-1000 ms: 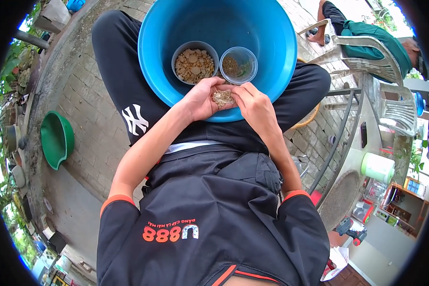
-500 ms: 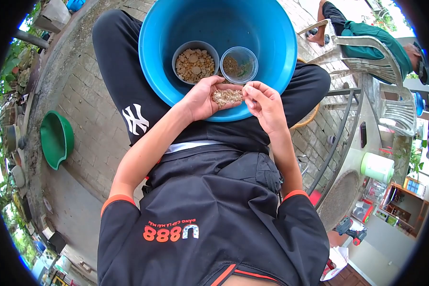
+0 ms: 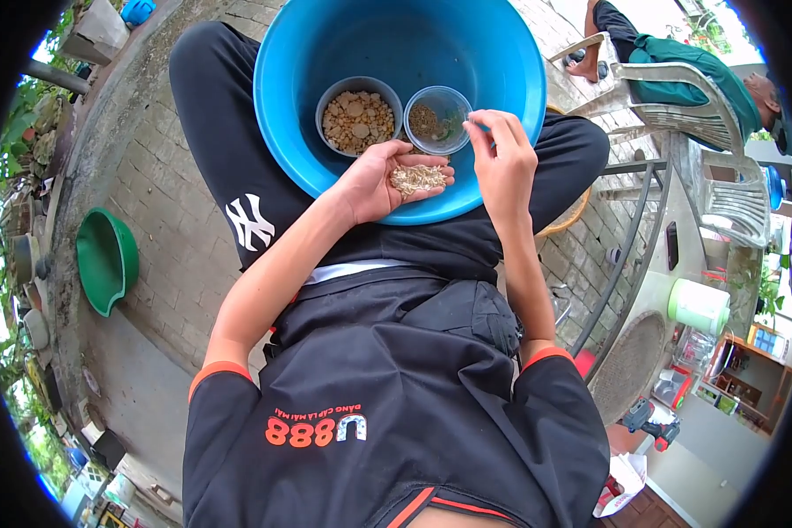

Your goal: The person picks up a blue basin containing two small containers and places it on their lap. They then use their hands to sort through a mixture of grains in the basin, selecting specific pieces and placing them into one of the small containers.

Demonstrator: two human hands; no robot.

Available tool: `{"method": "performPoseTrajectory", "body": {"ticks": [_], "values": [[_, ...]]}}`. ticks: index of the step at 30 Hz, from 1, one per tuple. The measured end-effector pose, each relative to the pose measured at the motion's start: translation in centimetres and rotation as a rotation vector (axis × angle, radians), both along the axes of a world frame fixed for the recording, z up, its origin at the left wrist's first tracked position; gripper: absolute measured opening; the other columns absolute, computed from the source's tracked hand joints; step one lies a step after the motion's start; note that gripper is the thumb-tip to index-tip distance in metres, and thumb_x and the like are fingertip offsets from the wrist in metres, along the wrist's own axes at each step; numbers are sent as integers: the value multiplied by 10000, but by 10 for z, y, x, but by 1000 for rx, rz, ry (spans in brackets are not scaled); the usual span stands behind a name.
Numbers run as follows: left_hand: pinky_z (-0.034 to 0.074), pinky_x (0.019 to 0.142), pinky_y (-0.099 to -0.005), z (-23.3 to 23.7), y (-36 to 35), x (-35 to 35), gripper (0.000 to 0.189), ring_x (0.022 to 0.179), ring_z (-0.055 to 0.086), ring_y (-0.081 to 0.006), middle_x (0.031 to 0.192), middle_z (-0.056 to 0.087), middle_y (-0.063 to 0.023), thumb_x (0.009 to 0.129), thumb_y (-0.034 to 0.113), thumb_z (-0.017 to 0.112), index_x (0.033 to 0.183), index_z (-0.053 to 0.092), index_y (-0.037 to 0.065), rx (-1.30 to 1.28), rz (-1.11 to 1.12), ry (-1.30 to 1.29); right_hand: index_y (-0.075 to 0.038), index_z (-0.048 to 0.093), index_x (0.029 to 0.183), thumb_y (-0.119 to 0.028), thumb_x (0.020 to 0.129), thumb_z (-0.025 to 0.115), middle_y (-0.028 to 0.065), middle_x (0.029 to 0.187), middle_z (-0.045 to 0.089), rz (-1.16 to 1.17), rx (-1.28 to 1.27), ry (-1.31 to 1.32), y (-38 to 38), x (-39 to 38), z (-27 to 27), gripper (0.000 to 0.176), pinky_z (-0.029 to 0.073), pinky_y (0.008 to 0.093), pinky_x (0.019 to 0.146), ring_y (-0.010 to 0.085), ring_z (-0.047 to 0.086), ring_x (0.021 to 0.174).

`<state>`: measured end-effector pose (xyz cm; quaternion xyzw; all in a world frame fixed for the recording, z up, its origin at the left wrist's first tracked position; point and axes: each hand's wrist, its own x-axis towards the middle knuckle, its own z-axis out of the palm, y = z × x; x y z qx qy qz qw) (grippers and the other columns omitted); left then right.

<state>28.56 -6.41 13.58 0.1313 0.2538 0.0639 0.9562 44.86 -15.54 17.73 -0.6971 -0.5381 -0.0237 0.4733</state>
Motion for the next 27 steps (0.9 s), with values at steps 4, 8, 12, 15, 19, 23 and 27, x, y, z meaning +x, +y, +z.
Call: {"method": "performPoseTrajectory", "body": {"ticks": [4, 8, 12, 15, 19, 23, 27], "values": [[545, 1009, -437, 0, 3, 0, 528, 1187, 622, -379, 1283, 597, -300, 1047, 241, 259, 1281, 526, -151, -25, 3, 22, -12, 703, 886, -30, 837, 746, 106, 880, 679, 139, -74, -55, -7, -2, -1, 68, 546, 340, 643, 257, 677, 726], [535, 1026, -459, -6, -1, 1, 482, 1132, 648, -343, 1268, 609, -268, 1055, 224, 280, 1261, 530, -133, 31, 69, 65, -1, 712, 915, -12, 817, 740, 102, 882, 682, 325, -202, -114, -20, -7, -13, 102, 546, 359, 674, 272, 679, 758], [562, 965, -450, -17, 2, -1, 450, 1076, 672, -272, 1220, 642, -221, 1054, 227, 304, 1248, 538, -105, 47, 64, 39, -18, 709, 931, -48, 829, 730, 104, 896, 664, 354, -280, -155, -22, -13, -24, 108, 544, 376, 685, 297, 671, 779], [563, 960, -439, -12, 1, -2, 461, 1074, 673, -264, 1221, 643, -219, 1053, 231, 304, 1261, 532, -112, 50, 65, 49, -22, 708, 943, -28, 826, 719, 117, 897, 656, 352, -293, -173, -21, -13, -26, 118, 543, 379, 686, 314, 664, 775], [562, 975, -454, -14, 2, -1, 432, 1104, 657, -315, 1232, 626, -234, 1048, 217, 294, 1247, 509, -102, -6, 66, -27, 11, 691, 972, -34, 893, 690, 62, 855, 655, 326, -268, 139, -24, -12, -25, 91, 515, 291, 614, 180, 649, 710], [554, 994, -460, -13, 2, 0, 458, 1125, 648, -343, 1268, 607, -259, 1046, 213, 282, 1272, 492, -126, 22, 46, 7, 31, 687, 1020, -82, 973, 648, 14, 854, 648, 326, -306, 918, -30, -7, -22, 129, 382, 181, 490, 31, 533, 618], [518, 1054, -462, -5, 1, 0, 509, 1176, 621, -373, 1304, 584, -273, 1051, 222, 276, 1321, 462, -167, 7, 52, -12, 40, 678, 1066, -92, 986, 634, 16, 850, 651, 384, -243, 1235, -28, -4, -14, 161, 324, 174, 443, 25, 496, 579]]}}
